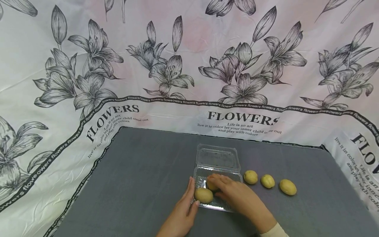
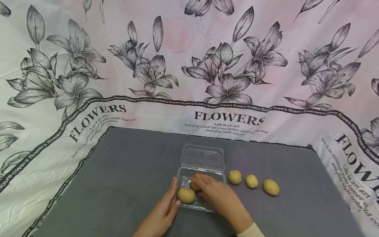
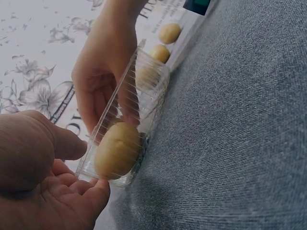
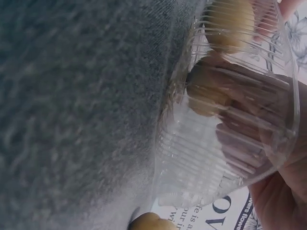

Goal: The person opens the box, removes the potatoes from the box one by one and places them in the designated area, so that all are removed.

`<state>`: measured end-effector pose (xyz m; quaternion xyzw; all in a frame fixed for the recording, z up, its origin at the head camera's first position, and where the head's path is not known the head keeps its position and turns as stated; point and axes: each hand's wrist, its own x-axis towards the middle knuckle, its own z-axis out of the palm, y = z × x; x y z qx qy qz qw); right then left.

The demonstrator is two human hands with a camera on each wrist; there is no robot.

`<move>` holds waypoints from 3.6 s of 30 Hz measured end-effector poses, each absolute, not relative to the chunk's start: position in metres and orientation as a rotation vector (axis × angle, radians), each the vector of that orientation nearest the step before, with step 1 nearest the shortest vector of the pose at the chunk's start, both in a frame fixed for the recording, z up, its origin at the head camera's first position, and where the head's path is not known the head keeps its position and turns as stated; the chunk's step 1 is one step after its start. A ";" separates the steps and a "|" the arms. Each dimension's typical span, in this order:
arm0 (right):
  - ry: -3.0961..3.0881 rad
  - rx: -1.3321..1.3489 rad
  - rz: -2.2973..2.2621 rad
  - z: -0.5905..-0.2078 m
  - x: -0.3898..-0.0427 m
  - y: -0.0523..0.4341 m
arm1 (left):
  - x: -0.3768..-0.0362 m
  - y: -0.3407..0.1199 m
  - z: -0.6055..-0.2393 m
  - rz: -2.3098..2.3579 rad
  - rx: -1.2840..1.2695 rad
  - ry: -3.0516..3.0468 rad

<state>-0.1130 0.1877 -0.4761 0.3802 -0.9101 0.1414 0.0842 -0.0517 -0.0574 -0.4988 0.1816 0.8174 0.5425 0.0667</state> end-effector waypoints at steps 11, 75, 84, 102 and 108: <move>-2.693 1.146 0.457 -0.480 -0.116 0.185 | -0.051 -0.058 -0.497 1.638 0.536 2.457; -2.663 1.214 0.519 -0.472 -0.114 0.193 | -0.052 -0.057 -0.495 1.621 0.502 2.442; -2.602 1.207 0.519 -0.469 -0.111 0.197 | -0.051 -0.054 -0.494 1.636 0.489 2.440; -2.593 1.097 0.562 -0.458 -0.099 0.212 | -0.048 -0.053 -0.494 1.662 0.494 2.446; -2.546 1.009 0.454 -0.458 -0.096 0.223 | -0.048 -0.053 -0.493 1.656 0.490 2.433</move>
